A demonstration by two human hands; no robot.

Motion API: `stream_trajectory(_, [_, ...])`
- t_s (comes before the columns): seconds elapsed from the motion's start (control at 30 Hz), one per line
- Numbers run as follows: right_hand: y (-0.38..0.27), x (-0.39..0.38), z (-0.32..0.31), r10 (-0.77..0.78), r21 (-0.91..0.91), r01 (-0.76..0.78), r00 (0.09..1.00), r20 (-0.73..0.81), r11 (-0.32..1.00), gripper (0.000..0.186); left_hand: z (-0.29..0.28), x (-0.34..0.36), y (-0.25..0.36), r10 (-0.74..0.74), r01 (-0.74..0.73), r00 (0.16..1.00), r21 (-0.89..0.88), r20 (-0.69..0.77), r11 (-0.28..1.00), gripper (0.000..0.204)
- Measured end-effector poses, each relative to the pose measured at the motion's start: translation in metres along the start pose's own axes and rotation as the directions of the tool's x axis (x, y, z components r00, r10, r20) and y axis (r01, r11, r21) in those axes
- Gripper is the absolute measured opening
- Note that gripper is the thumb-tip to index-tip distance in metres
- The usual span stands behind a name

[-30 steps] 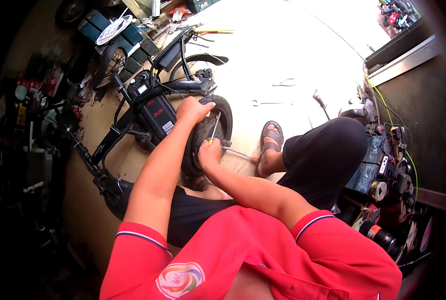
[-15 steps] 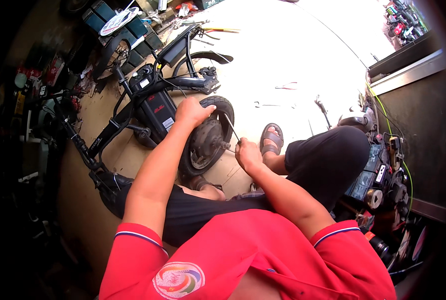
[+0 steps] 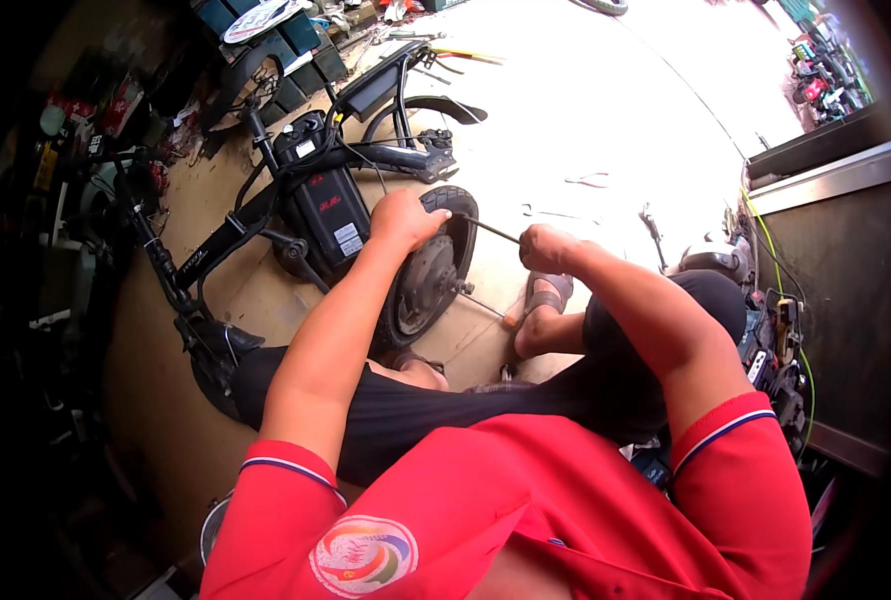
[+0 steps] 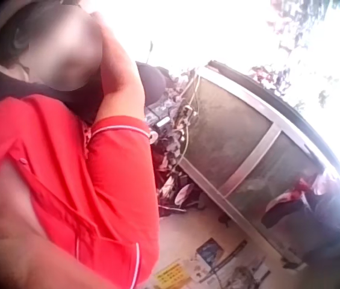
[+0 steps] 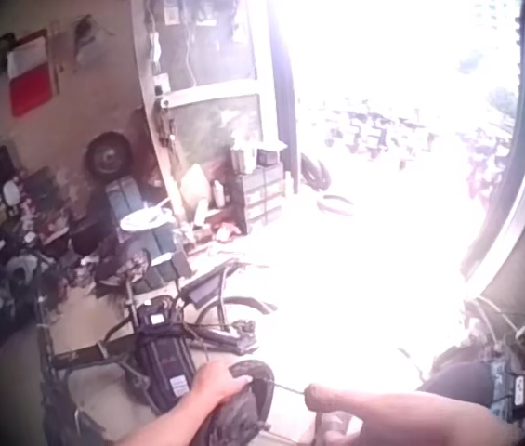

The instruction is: The person uses a screwdriver to pry a tire away from a wheel rim by hand while sitting on the floor.

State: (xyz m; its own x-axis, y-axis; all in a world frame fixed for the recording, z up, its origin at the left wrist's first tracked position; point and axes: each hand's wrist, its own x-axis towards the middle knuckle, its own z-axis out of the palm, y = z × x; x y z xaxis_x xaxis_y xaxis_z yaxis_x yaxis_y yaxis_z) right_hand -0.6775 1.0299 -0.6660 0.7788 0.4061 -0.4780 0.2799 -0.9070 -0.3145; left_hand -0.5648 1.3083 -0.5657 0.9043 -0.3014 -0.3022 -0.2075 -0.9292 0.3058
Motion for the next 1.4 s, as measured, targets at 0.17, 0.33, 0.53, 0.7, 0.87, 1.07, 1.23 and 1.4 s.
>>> stream_trajectory(0.17, [0.015, 0.002, -0.021, -0.052, 0.042, 0.053, 0.999, -0.015, 0.998, 0.018, -0.004, -0.006, -0.001, -0.03, 0.03, 1.0, -0.008, 0.009, 1.0, 0.071])
stream_trajectory(0.33, [0.047, 0.001, -0.063, -0.242, -0.23, 0.248, 0.969, 0.053, 0.941, 0.015, 0.001, -0.011, 0.002, -0.007, 0.007, 1.0, 0.01, 0.01, 1.0, 0.07])
stream_trajectory(0.53, [0.042, -0.003, -0.14, -0.144, -0.267, 0.159, 0.987, 0.075, 0.95, 0.016, 0.0, -0.032, -0.001, 0.095, -0.094, 0.995, 0.036, -0.016, 0.995, 0.065])
stream_trajectory(0.7, [0.03, -0.017, -0.115, -0.2, -0.216, 0.195, 0.98, -0.001, 0.957, 0.016, -0.002, -0.055, -0.018, 0.08, -0.078, 0.996, 0.047, -0.037, 0.996, 0.063])
stream_trajectory(0.87, [0.03, -0.031, -0.097, -0.12, -0.138, 0.116, 0.993, -0.024, 0.984, 0.017, 0.012, -0.093, -0.042, -0.045, 0.073, 0.961, 0.091, -0.271, 0.993, 0.07])
stream_trajectory(1.07, [0.037, -0.021, -0.083, -0.14, -0.144, 0.136, 0.99, -0.015, 0.98, 0.013, 0.029, -0.097, -0.05, -0.093, 0.112, 0.902, 0.02, -0.421, 0.993, 0.063])
stream_trajectory(1.23, [0.034, -0.025, -0.096, -0.211, -0.189, 0.199, 0.976, -0.046, 0.962, 0.014, 0.036, -0.095, -0.051, -0.155, 0.104, 0.907, -0.147, -0.392, 0.984, 0.058])
stream_trajectory(1.4, [0.038, -0.037, -0.09, -0.212, -0.215, 0.2, 0.977, -0.031, 0.956, 0.014, 0.006, -0.094, -0.025, -0.116, 0.117, 0.968, -0.005, -0.223, 0.993, 0.074])
